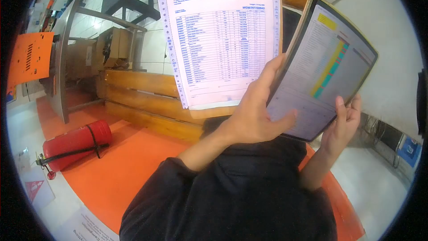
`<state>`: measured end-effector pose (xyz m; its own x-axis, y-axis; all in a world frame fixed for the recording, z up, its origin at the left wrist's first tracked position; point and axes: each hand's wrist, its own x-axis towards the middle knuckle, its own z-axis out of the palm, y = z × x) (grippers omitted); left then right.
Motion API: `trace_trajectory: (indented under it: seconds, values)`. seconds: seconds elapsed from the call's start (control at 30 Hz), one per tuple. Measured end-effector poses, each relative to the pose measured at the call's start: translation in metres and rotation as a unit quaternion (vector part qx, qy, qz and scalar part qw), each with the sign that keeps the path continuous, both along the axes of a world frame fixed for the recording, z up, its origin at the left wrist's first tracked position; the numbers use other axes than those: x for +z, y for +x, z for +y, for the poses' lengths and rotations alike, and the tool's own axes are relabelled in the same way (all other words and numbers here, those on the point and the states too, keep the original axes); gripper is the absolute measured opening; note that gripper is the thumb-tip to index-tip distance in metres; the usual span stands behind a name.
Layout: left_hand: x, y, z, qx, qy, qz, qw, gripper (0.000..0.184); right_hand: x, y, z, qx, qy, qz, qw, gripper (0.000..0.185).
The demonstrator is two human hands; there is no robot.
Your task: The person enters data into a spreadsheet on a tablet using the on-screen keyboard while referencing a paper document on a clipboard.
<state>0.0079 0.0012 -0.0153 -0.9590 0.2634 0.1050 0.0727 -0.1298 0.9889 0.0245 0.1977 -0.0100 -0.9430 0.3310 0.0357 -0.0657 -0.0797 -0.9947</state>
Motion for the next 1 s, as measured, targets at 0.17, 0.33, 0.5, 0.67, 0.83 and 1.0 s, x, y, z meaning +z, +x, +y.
trace_trajectory:
  seconds: [0.17,0.33,0.5,0.67,0.83,1.0]
  values:
    - [-0.002,0.000,0.001,0.000,0.001,0.008,1.000,0.084,-0.002,0.002,0.001,0.009,-0.016,-0.009,1.000,0.041]
    - [-0.002,0.000,0.002,-0.011,0.006,-0.017,1.000,0.084,-0.005,0.004,0.004,-0.018,-0.007,-0.022,1.000,0.042]
    - [-0.012,0.004,-0.001,0.009,-0.021,-0.003,1.000,0.084,-0.005,0.005,0.000,-0.023,-0.017,-0.024,0.999,0.047]
    - [-0.009,0.006,0.001,0.031,0.050,-0.055,0.997,0.088,0.005,0.003,0.001,0.009,-0.047,-0.040,0.998,0.052]
    - [-0.005,0.001,0.000,0.020,0.045,-0.026,0.998,0.084,0.010,0.001,0.002,0.052,-0.071,-0.021,0.996,0.054]
    - [-0.004,-0.003,0.001,0.059,0.043,-0.033,0.997,0.090,0.010,-0.001,0.006,0.063,-0.125,-0.019,0.990,0.066]
